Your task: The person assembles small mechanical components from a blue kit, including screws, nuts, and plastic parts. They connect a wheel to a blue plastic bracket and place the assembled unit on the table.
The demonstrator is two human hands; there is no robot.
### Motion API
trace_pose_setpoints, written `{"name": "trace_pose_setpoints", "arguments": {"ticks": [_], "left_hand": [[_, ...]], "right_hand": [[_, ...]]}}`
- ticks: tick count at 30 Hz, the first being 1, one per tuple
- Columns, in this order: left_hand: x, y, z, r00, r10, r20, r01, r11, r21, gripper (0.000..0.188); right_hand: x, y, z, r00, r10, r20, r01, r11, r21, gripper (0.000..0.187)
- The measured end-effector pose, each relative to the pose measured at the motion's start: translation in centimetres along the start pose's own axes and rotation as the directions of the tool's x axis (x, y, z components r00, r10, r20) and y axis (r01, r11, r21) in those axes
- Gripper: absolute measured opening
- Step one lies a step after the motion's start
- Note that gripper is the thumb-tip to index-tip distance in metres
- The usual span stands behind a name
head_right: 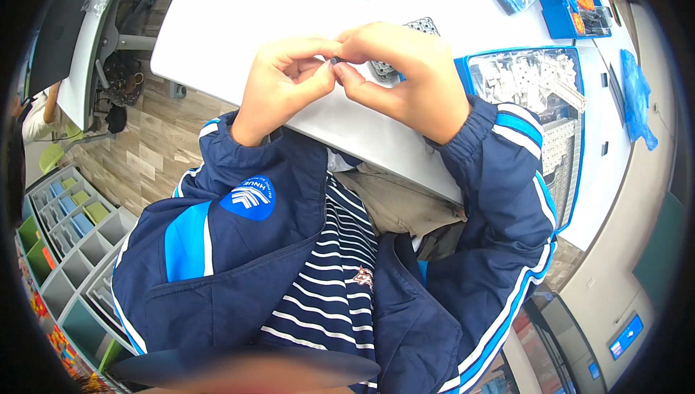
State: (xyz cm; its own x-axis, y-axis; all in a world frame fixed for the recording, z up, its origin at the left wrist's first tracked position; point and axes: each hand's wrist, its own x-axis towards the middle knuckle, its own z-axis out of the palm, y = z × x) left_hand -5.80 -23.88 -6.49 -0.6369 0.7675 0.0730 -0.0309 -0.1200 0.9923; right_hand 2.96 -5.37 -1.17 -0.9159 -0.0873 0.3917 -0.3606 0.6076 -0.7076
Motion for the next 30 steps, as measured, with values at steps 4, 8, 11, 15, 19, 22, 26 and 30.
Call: {"name": "trace_pose_setpoints", "arguments": {"ticks": [4, 8, 11, 15, 19, 22, 26, 30], "left_hand": [[0.0, 0.5, -0.5, 0.981, -0.123, 0.148, 0.162, 0.944, -0.288, 0.027], [0.4, 0.5, -1.5, 0.964, -0.131, 0.231, 0.213, 0.902, -0.377, 0.029], [0.4, 0.1, -1.5, 0.968, -0.108, 0.227, 0.188, 0.91, -0.369, 0.028], [0.4, -0.6, -0.7, 0.99, 0.03, 0.135, 0.014, 0.949, -0.316, 0.027], [0.4, -0.4, -0.8, 0.988, 0.02, 0.153, 0.025, 0.957, -0.289, 0.027], [0.3, 0.1, -1.5, 0.97, -0.1, 0.221, 0.16, 0.949, -0.273, 0.028], [0.3, 0.4, -1.3, 0.972, -0.083, 0.221, 0.146, 0.947, -0.288, 0.027], [0.5, 0.7, -1.3, 0.975, -0.037, 0.219, 0.095, 0.96, -0.262, 0.027]], "right_hand": [[0.0, -0.6, -0.4, 0.999, -0.041, 0.004, 0.041, 0.995, -0.088, 0.02], [0.0, -0.6, -0.5, 1.0, -0.03, 0.008, 0.03, 0.999, -0.024, 0.023], [0.0, -0.2, -0.5, 1.0, -0.02, -0.001, 0.02, 0.999, 0.043, 0.021], [-0.1, -0.1, -0.4, 1.0, 0.024, 0.018, -0.025, 0.994, 0.106, 0.017], [-0.3, -0.3, -0.2, 0.987, 0.152, 0.046, -0.159, 0.942, 0.297, 0.013], [-0.2, -0.5, -0.2, 0.981, 0.186, 0.062, -0.196, 0.917, 0.347, 0.009], [-0.2, -0.8, -0.1, 0.98, 0.194, 0.053, -0.2, 0.927, 0.316, 0.008], [-0.3, -0.9, -0.1, 0.986, 0.161, 0.036, -0.164, 0.959, 0.23, 0.009]]}}
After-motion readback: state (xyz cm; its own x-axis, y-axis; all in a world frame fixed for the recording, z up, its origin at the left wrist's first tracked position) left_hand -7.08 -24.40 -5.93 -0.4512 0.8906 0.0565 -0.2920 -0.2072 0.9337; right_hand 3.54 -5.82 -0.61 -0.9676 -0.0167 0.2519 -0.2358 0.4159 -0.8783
